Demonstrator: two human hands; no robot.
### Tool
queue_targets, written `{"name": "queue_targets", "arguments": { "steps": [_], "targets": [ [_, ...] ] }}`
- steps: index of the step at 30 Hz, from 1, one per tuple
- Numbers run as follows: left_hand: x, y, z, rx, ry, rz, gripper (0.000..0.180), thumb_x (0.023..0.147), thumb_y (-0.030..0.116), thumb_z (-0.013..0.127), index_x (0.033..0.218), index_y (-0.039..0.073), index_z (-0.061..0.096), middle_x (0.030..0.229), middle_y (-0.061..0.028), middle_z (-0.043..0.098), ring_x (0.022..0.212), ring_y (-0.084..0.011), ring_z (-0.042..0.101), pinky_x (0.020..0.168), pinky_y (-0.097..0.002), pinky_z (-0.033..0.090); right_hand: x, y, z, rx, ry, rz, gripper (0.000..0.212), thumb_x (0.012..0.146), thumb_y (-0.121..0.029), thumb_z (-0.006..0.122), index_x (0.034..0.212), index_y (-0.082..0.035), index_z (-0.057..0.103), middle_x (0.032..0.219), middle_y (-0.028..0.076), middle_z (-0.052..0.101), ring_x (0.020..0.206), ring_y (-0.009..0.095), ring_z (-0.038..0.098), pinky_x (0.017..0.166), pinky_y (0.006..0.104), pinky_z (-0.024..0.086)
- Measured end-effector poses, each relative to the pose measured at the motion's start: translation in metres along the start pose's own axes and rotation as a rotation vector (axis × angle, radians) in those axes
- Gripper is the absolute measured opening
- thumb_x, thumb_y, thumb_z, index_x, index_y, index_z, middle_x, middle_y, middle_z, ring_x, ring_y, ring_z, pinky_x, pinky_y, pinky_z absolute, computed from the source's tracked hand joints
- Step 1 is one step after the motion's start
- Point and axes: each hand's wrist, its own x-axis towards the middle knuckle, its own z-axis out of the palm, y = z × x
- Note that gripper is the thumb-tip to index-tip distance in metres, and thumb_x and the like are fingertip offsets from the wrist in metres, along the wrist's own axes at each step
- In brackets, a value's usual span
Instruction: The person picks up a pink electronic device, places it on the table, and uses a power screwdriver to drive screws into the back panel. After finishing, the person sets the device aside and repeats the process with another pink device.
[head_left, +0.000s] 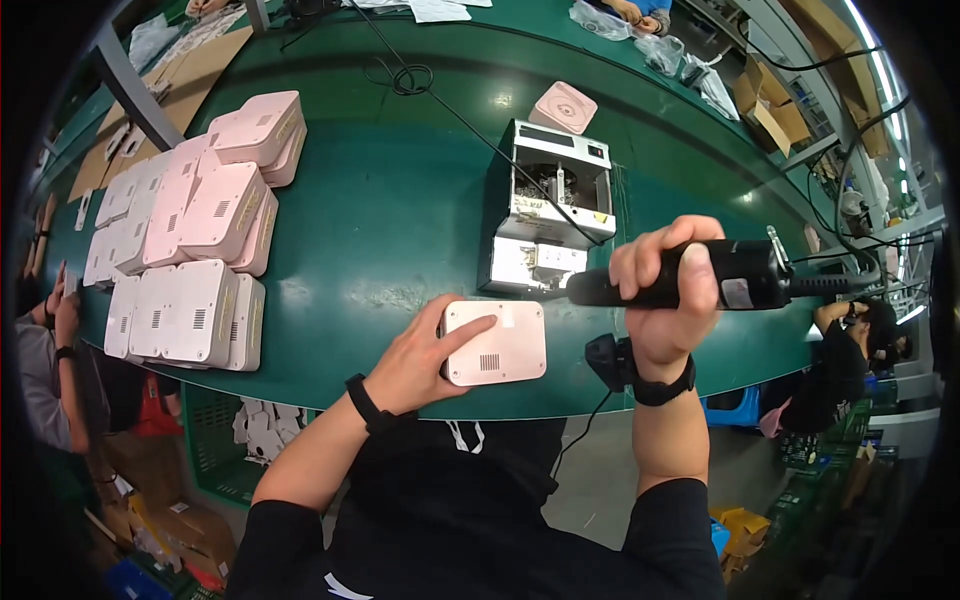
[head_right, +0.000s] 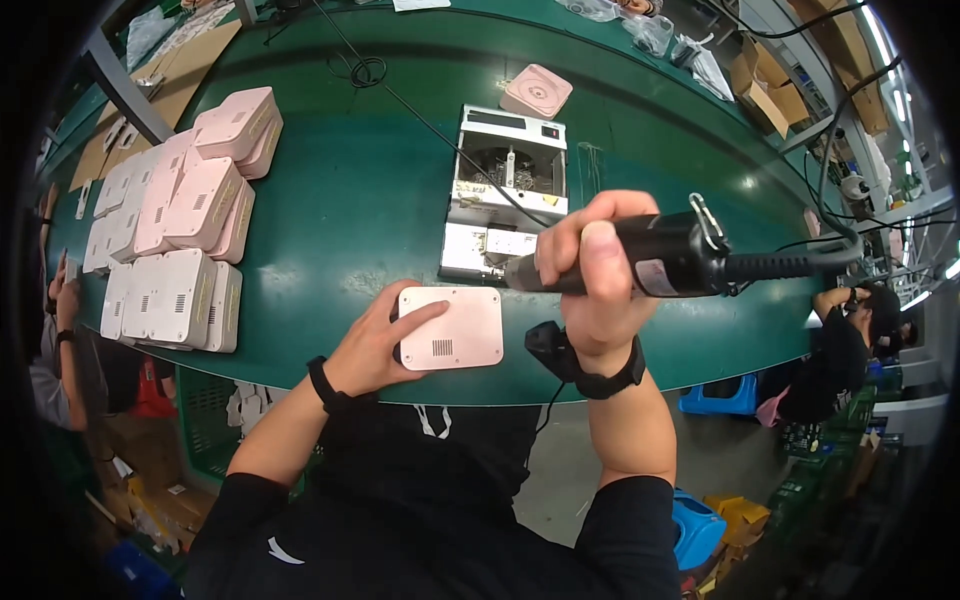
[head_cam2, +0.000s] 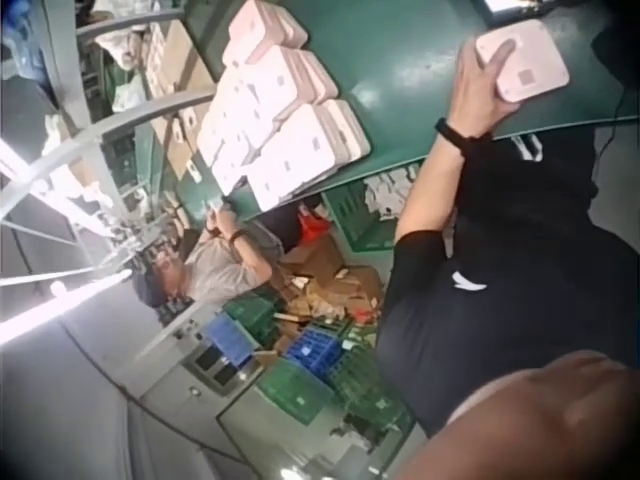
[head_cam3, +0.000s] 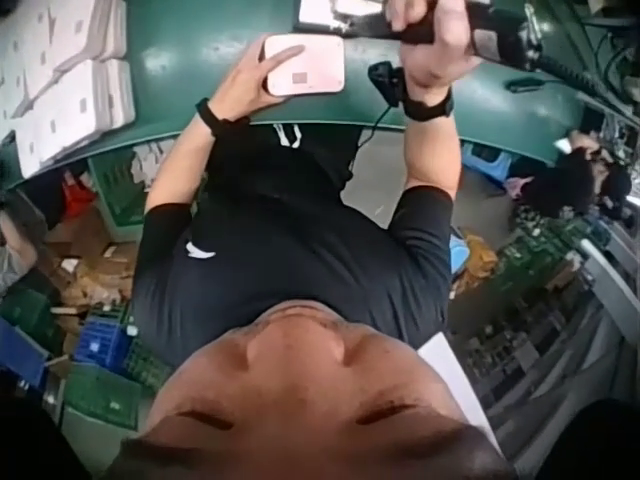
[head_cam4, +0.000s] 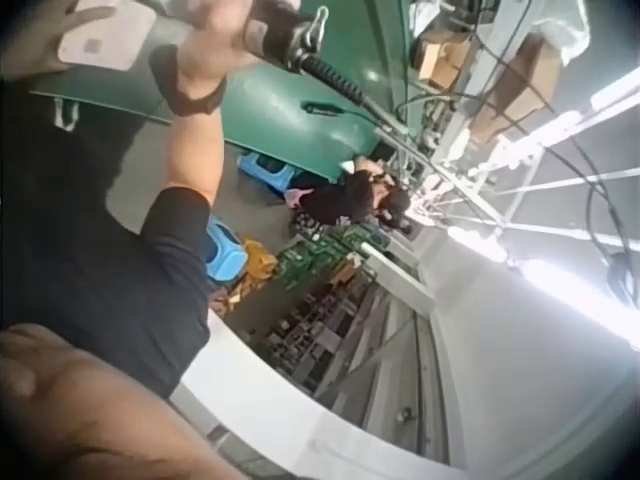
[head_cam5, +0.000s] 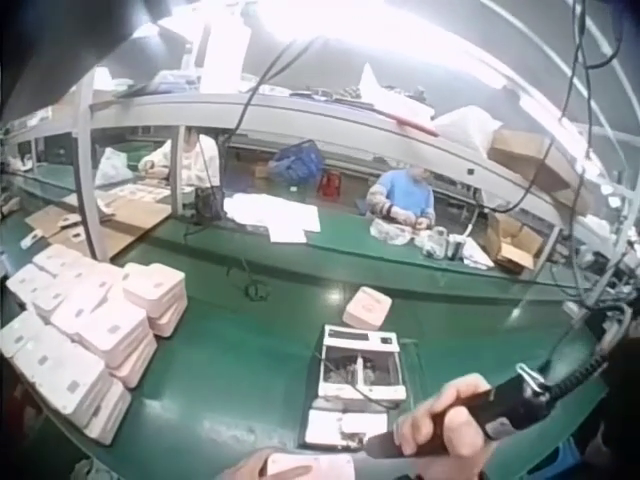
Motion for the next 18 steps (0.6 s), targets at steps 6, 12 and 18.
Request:
{"name": "queue_targets", "arguments": {
  "steps": [6,12,18],
  "targets": [
    [0.009,0.003,0.009,0.013,0.008,-0.004,0.082,0.064,0.015,0.084,0.139,0.023,0.052,0.135,-0.0181,0.041,0.120,-0.0387,0.050,0.098,-0.0437,0.048,0.014,0.012,0.002,-0.122,0.045,0.052,0.019,0.095,-0.023,0.049,0.098,-0.005,0.049,0.063,0.007,0.048,0.051,0.016,0.046,0.054,0.0343,0.043],
    [0.007,0.002,0.009,-0.018,0.008,-0.007,0.082,0.063,0.015,0.085,0.138,0.023,0.053,0.135,-0.0182,0.041,0.119,-0.0389,0.051,0.098,-0.0433,0.048,0.003,0.011,0.010,-0.055,-0.104,0.087,0.023,0.095,-0.026,0.050,0.099,-0.004,0.048,0.063,0.007,0.048,0.051,0.016,0.046,0.054,0.0346,0.043],
    [0.008,0.000,0.011,-0.025,0.013,-0.003,0.084,0.062,0.016,0.086,0.139,0.023,0.053,0.136,-0.0179,0.040,0.119,-0.0387,0.051,0.098,-0.0431,0.048,-0.002,0.027,0.011,-0.048,-0.118,0.085,0.023,0.095,-0.026,0.050,0.100,-0.004,0.049,0.064,0.008,0.048,0.051,0.017,0.046,0.054,0.0345,0.043]
  ]
}}
